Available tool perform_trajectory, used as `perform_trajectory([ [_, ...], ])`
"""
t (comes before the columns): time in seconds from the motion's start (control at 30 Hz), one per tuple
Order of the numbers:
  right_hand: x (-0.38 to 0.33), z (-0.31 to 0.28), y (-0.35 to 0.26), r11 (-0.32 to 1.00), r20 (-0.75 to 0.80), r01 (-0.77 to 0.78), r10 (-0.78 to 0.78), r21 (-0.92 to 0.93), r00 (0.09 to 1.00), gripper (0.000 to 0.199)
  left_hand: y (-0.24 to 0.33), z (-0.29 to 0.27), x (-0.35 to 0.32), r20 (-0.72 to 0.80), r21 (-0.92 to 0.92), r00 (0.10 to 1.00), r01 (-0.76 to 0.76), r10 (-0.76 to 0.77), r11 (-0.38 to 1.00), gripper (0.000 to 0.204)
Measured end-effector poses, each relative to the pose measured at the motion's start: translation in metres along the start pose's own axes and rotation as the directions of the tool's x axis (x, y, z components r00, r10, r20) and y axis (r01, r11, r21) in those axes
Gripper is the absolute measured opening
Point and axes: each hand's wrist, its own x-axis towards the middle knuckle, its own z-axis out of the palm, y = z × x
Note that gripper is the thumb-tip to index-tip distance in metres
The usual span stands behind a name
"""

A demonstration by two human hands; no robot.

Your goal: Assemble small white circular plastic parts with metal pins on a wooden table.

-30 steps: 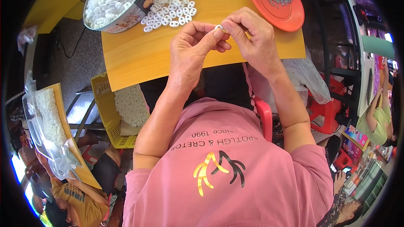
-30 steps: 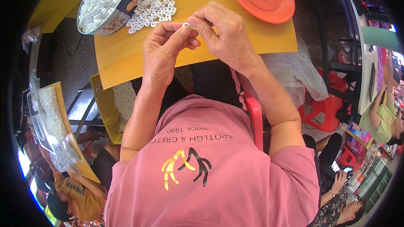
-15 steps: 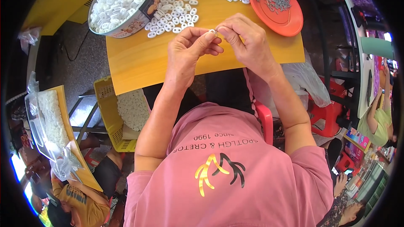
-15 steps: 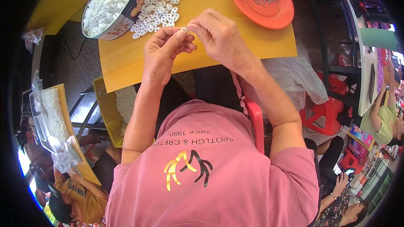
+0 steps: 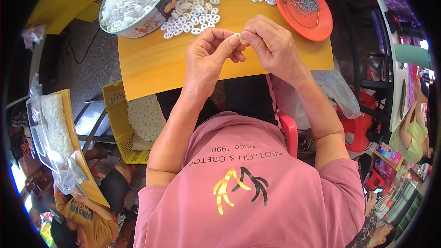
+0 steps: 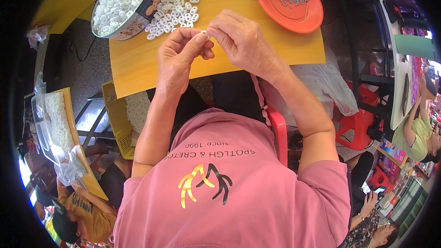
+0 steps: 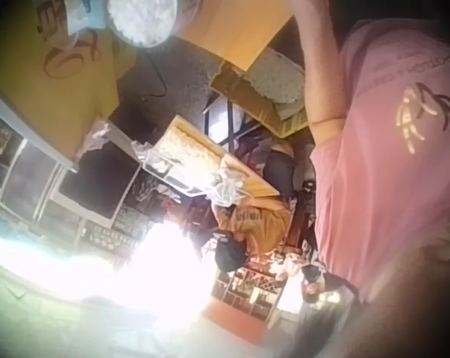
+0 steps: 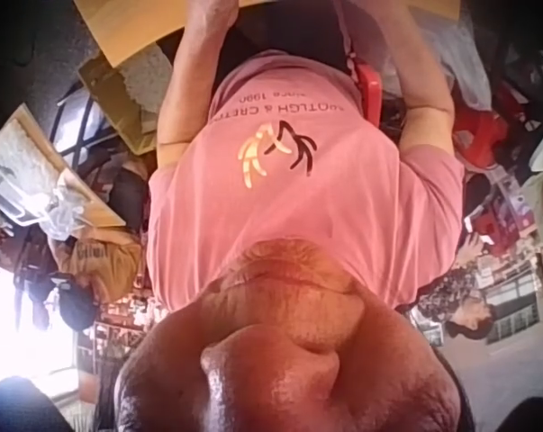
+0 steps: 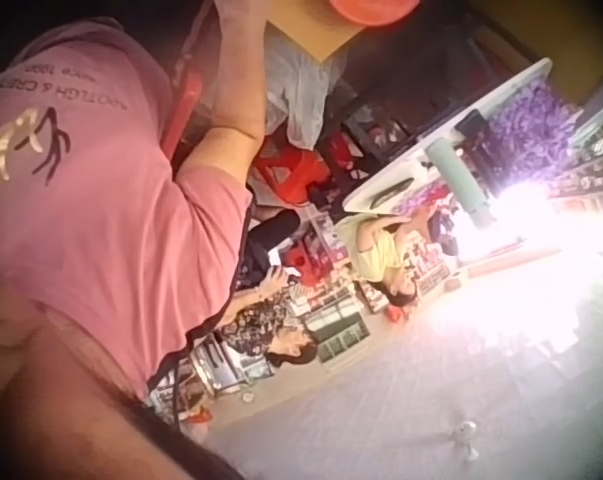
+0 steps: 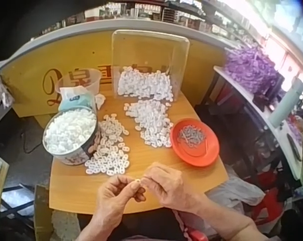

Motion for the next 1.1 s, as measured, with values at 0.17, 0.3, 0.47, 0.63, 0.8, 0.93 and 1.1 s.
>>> perform_trajectory([
  [0.17, -0.002, 0.006, 0.003, 0.998, -0.013, -0.055, 0.056, 0.023, 0.998, 0.007, -0.003, 0.003, 0.002, -0.034, 0.069, 0.999, -0.022, 0.025, 0.997, 0.015],
  [0.3, -0.01, 0.012, 0.011, 0.998, -0.025, -0.06, 0.059, -0.029, 0.998, 0.008, -0.014, -0.001, 0.003, -0.059, 0.075, 0.998, 0.02, -0.015, 0.997, 0.016],
  [0.47, -0.013, 0.003, 0.004, 0.999, 0.065, -0.034, 0.036, -0.036, 0.997, 0.008, -0.018, -0.008, -0.005, -0.02, -0.076, 0.991, 0.131, -0.133, 0.989, 0.019],
  [0.63, -0.018, 0.01, 0.0, 0.999, 0.045, -0.027, 0.028, -0.022, 0.999, 0.008, -0.016, -0.008, -0.013, -0.008, -0.136, 0.987, 0.157, -0.16, 0.978, 0.018],
  [0.8, -0.016, 0.015, -0.005, 0.998, 0.047, -0.066, 0.065, 0.021, 0.997, 0.007, -0.011, -0.008, -0.018, -0.045, 0.0, 0.997, 0.067, -0.067, 0.998, 0.016],
  [0.93, -0.014, 0.024, -0.004, 0.994, 0.092, -0.106, 0.102, 0.038, 0.99, 0.008, -0.016, -0.015, -0.018, -0.078, 0.069, 0.996, 0.038, -0.033, 0.997, 0.016],
  [1.1, -0.008, 0.031, -0.002, 0.976, 0.144, -0.206, 0.195, 0.068, 0.97, 0.009, -0.015, -0.027, -0.018, -0.119, 0.045, 0.991, 0.061, -0.055, 0.997, 0.014],
])
